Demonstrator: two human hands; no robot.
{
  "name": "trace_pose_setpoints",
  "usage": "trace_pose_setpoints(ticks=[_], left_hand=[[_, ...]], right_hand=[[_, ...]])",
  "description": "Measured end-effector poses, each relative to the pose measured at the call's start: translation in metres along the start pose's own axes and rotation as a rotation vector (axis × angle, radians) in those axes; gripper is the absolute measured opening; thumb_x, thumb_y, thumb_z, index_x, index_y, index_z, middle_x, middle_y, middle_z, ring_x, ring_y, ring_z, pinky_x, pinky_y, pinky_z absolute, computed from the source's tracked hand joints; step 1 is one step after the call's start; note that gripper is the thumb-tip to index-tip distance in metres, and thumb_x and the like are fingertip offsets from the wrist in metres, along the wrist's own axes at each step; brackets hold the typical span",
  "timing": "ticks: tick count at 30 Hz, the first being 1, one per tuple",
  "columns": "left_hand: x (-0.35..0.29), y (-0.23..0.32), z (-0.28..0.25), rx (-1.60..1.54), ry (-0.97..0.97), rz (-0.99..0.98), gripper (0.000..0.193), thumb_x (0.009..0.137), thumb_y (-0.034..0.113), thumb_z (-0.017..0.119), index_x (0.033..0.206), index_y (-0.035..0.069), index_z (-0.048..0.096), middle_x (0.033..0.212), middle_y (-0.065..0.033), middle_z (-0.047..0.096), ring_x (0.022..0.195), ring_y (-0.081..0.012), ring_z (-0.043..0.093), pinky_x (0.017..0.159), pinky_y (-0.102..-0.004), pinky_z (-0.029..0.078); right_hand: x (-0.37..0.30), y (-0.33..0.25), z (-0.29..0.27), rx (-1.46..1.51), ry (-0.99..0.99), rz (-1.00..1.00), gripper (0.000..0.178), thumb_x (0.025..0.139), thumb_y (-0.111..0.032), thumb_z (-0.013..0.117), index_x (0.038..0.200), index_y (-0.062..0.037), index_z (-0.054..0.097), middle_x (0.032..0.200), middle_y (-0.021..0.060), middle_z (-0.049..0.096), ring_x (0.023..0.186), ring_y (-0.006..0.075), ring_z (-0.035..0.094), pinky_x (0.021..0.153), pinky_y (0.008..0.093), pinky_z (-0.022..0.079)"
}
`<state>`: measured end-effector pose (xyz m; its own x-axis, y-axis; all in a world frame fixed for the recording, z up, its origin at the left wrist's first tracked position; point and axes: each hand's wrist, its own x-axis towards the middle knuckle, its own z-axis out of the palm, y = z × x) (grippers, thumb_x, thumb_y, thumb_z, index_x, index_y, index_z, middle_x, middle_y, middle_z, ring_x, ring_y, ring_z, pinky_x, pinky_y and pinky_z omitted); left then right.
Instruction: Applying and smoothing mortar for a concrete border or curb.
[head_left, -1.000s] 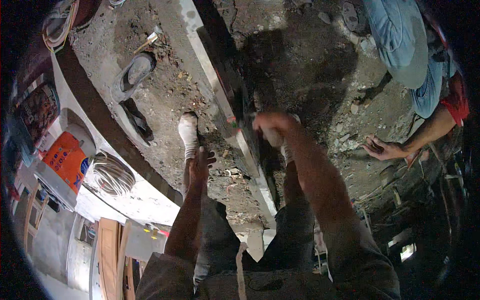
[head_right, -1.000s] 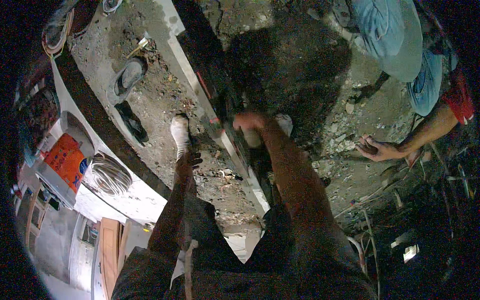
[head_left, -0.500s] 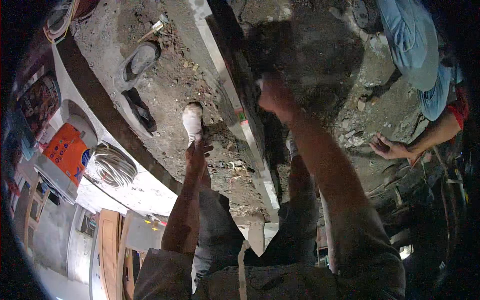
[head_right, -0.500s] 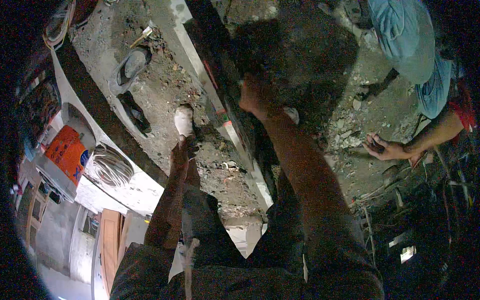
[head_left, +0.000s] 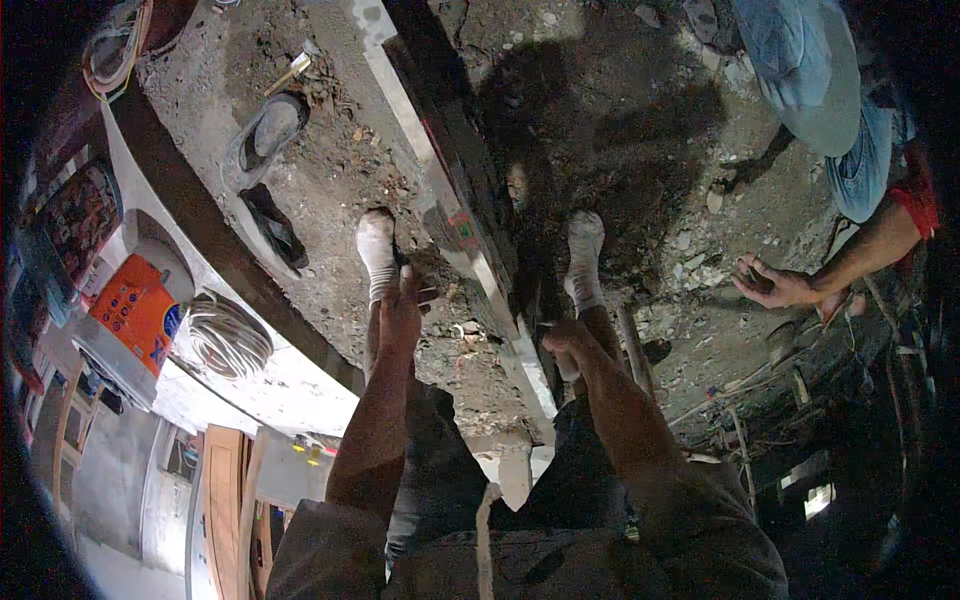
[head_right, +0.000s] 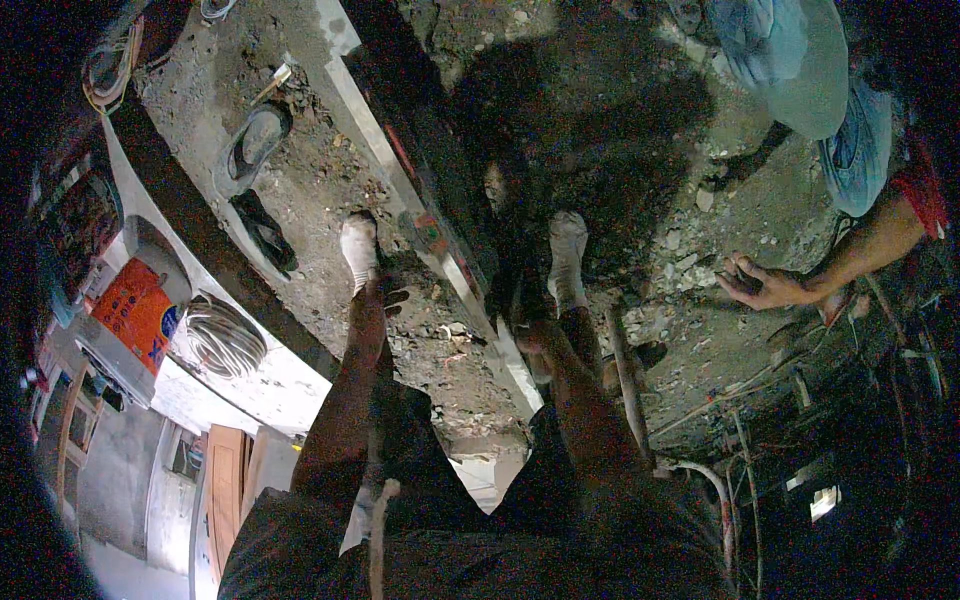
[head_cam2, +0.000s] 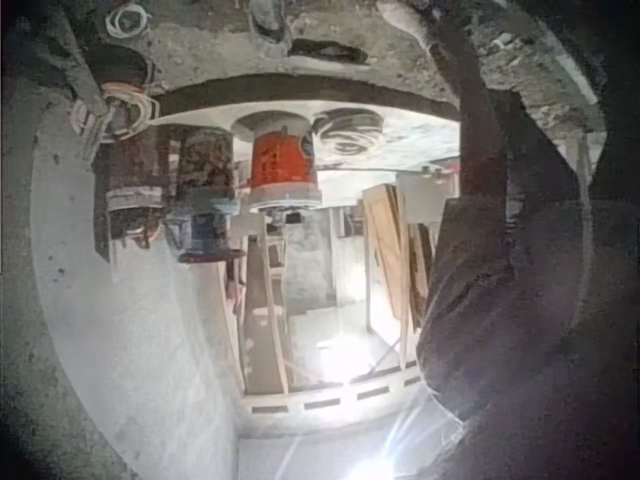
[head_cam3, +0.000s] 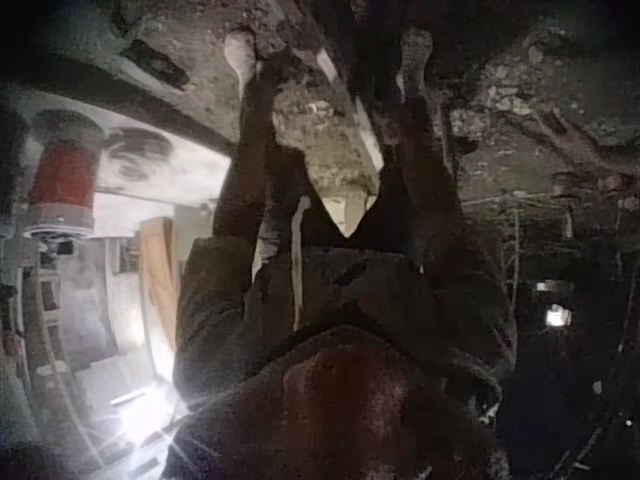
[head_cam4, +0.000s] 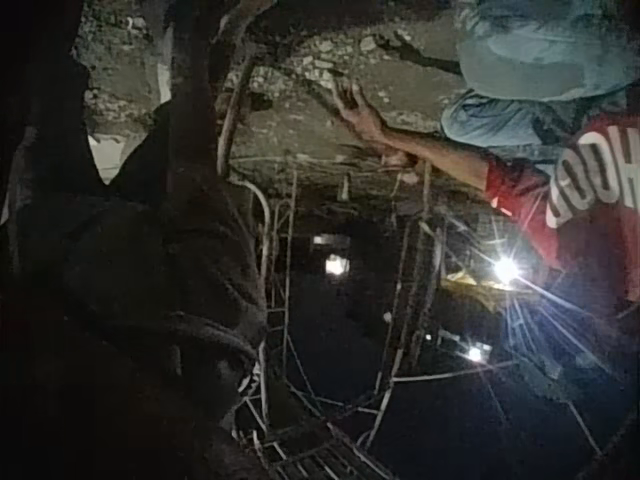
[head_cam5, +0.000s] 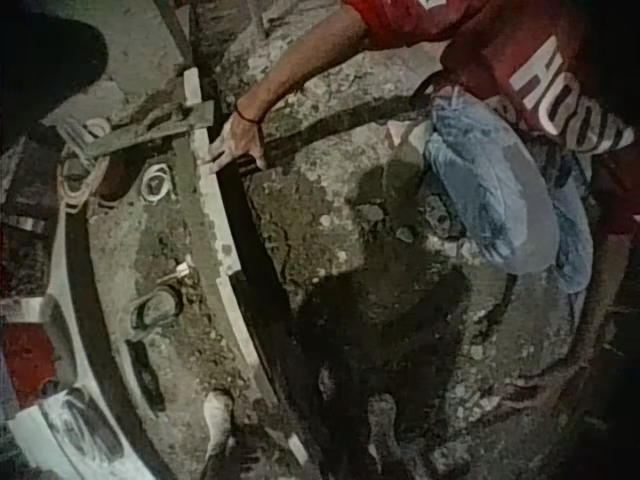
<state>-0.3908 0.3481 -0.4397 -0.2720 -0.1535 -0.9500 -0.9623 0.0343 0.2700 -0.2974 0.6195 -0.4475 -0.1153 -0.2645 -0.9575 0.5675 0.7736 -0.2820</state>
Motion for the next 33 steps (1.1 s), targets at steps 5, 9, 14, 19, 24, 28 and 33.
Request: trace_pose_setpoints(ticks=[5, 9, 14, 19, 24, 28, 33], left_hand=[[0.005, -0.016, -0.020, -0.048, -0.005, -0.016, 0.040, 0.092, 0.040, 0.041, 0.107, 0.006, 0.054, 0.090, -0.0066, 0.063, 0.074, -0.0159, 0.061, 0.060, -0.0289, 0.043], [0.014, -0.042, -0.026, 0.045, -0.123, -0.066, 0.039, 0.092, 0.036, 0.036, 0.115, 0.007, 0.049, 0.112, -0.0109, 0.056, 0.090, -0.0200, 0.059, 0.074, -0.0347, 0.045], [0.048, -0.074, -0.094, 0.182, -0.222, -0.153, 0.041, 0.092, 0.032, 0.033, 0.122, 0.005, 0.043, 0.118, -0.0114, 0.052, 0.099, -0.0198, 0.055, 0.077, -0.0358, 0.045], [0.007, -0.009, -0.024, -0.109, -0.087, 0.000, 0.044, 0.090, 0.043, 0.041, 0.104, 0.003, 0.055, 0.087, -0.0075, 0.064, 0.072, -0.0180, 0.061, 0.062, -0.0318, 0.045], [0.000, 0.014, -0.042, -0.027, 0.047, 0.071, 0.048, 0.089, 0.046, 0.043, 0.106, 0.003, 0.055, 0.086, -0.0067, 0.063, 0.073, -0.0173, 0.062, 0.065, -0.0309, 0.045], [-0.024, 0.041, -0.041, 0.126, 0.080, 0.067, 0.052, 0.088, 0.047, 0.045, 0.107, 0.001, 0.057, 0.089, -0.0075, 0.063, 0.077, -0.0166, 0.061, 0.068, -0.0305, 0.045], [-0.019, 0.022, -0.040, 0.060, -0.006, 0.075, 0.052, 0.090, 0.044, 0.044, 0.105, -0.005, 0.055, 0.088, -0.0089, 0.062, 0.077, -0.0156, 0.060, 0.066, -0.0299, 0.046]], right_hand=[[0.039, 0.010, -0.011, 0.227, -0.120, 0.041, 0.026, 0.071, -0.020, 0.061, 0.089, -0.0037, 0.051, 0.075, 0.0130, 0.056, 0.060, 0.0231, 0.053, 0.054, 0.0412, 0.043], [0.055, 0.012, -0.032, 0.380, -0.175, 0.106, 0.020, 0.070, -0.021, 0.063, 0.081, -0.0058, 0.055, 0.071, 0.0106, 0.056, 0.056, 0.0206, 0.051, 0.052, 0.0400, 0.042], [0.072, -0.025, -0.044, 0.577, -0.294, 0.085, 0.015, 0.069, -0.023, 0.064, 0.070, -0.0085, 0.059, 0.065, 0.0077, 0.055, 0.050, 0.0175, 0.048, 0.049, 0.0385, 0.041], [0.047, -0.122, -0.173, 0.312, -0.102, 0.279, 0.042, 0.064, -0.023, 0.064, 0.098, 0.0010, 0.056, 0.077, 0.0137, 0.056, 0.062, 0.0227, 0.055, 0.052, 0.0387, 0.044], [0.034, -0.192, -0.226, 0.616, 0.247, -0.222, 0.050, 0.064, -0.015, 0.061, 0.108, 0.0061, 0.047, 0.083, 0.0166, 0.056, 0.072, 0.0263, 0.056, 0.058, 0.0390, 0.046], [0.059, -0.187, -0.218, -0.115, 0.267, -0.013, 0.052, 0.065, -0.009, 0.058, 0.113, 0.0063, 0.043, 0.094, 0.0233, 0.055, 0.083, 0.0300, 0.058, 0.064, 0.0392, 0.047], [0.038, -0.085, -0.109, -0.391, 0.368, -0.111, 0.054, 0.069, -0.007, 0.057, 0.117, 0.0084, 0.041, 0.104, 0.0267, 0.053, 0.089, 0.0344, 0.058, 0.072, 0.0439, 0.047]])
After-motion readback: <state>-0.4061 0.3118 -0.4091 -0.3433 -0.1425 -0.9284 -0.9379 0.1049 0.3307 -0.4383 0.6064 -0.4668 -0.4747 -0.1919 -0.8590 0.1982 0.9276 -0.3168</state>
